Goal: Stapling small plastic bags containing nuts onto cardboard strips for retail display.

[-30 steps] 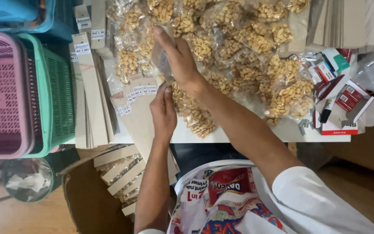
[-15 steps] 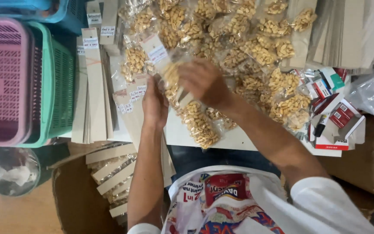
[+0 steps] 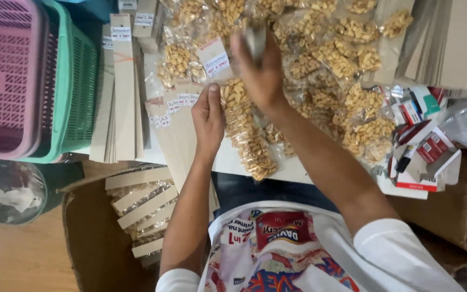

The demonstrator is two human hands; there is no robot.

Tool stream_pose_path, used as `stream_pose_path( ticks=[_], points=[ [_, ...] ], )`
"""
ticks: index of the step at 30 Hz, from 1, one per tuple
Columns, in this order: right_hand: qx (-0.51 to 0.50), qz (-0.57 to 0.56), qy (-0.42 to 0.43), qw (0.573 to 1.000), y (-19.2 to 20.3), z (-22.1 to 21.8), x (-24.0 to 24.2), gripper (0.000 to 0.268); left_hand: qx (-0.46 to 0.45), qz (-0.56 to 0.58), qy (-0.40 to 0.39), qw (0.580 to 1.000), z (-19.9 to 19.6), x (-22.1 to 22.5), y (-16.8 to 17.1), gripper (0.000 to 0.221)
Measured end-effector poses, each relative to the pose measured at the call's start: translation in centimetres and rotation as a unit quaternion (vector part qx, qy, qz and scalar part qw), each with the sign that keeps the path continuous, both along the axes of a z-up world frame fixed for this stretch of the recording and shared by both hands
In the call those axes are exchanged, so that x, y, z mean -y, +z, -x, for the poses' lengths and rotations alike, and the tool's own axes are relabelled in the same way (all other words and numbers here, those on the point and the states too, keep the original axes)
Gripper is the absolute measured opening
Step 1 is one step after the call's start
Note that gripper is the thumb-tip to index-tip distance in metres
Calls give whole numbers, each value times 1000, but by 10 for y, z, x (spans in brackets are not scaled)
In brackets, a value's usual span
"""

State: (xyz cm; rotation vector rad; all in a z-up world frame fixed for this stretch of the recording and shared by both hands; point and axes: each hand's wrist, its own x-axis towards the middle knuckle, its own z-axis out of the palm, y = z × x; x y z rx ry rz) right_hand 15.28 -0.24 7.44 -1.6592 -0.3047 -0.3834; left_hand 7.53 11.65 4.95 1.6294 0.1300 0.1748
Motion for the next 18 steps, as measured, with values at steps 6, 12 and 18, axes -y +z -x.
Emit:
stream_pose_path(
  ticks=[6, 12, 18],
  points=[
    [-223, -150, 26, 963, 27, -8, -18, 56, 28, -83, -102, 991, 12, -3, 1, 49],
    [33, 102, 8, 994, -102, 5, 55, 34, 7, -33, -55, 998, 58, -13, 64, 38],
    [-352, 155, 1, 923, -45, 74, 66, 20, -40, 219, 263, 939, 173, -112, 91, 11]
  ],
)
